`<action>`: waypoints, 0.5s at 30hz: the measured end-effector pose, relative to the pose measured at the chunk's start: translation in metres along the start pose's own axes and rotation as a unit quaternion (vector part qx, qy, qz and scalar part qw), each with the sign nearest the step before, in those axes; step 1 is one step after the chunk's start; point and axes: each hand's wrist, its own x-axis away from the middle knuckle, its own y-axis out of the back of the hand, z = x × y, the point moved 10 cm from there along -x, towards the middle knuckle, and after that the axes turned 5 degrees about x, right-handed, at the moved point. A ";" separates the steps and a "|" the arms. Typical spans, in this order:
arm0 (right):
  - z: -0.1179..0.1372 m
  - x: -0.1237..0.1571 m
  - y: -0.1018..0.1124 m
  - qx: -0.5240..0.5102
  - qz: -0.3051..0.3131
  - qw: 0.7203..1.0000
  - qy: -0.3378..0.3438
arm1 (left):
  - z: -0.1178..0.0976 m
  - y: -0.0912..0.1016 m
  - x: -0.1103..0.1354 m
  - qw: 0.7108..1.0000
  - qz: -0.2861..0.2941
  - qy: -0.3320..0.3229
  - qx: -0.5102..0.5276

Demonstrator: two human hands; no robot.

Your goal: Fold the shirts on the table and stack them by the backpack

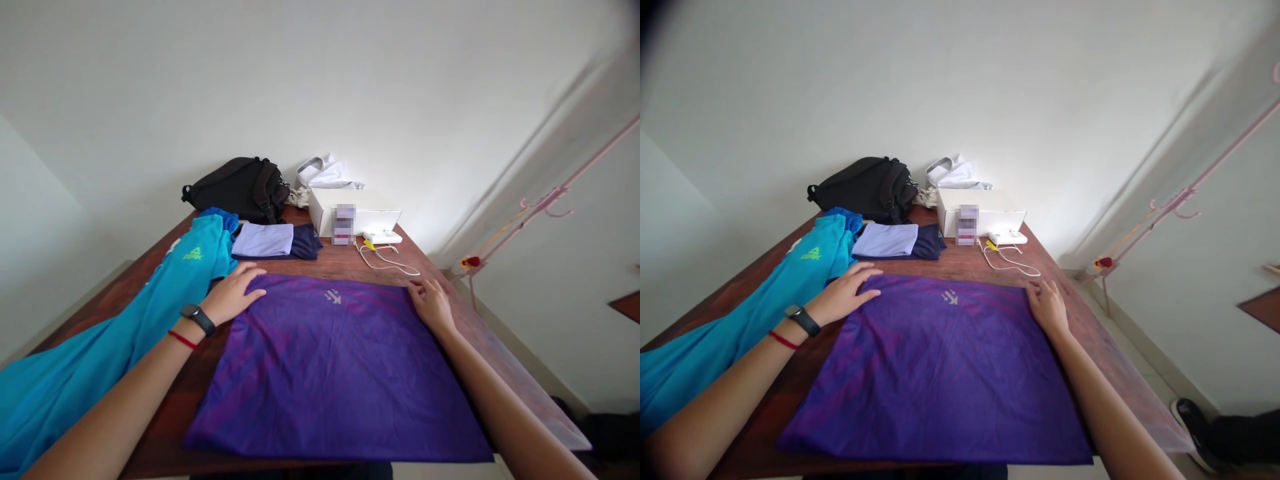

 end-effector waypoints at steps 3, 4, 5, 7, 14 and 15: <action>0.022 0.005 0.011 0.002 0.012 0.999 0.035 | -0.058 -0.019 0.024 0.996 0.060 -0.071 0.016; 0.035 0.010 0.014 0.004 0.026 0.998 0.057 | -0.074 -0.028 0.036 0.992 0.083 -0.089 0.013; 0.049 0.018 0.016 0.004 0.044 0.996 0.079 | -0.085 -0.036 0.050 0.990 0.098 -0.098 -0.001; 0.081 0.043 0.018 0.006 0.095 0.988 0.124 | -0.101 -0.048 0.079 0.987 0.096 -0.119 -0.045; 0.127 0.142 0.012 0.038 0.203 0.965 0.162 | -0.096 -0.050 0.166 0.976 -0.003 -0.119 -0.182; 0.125 0.148 0.010 0.043 0.208 0.965 0.152 | -0.095 -0.048 0.174 0.974 -0.010 -0.117 -0.194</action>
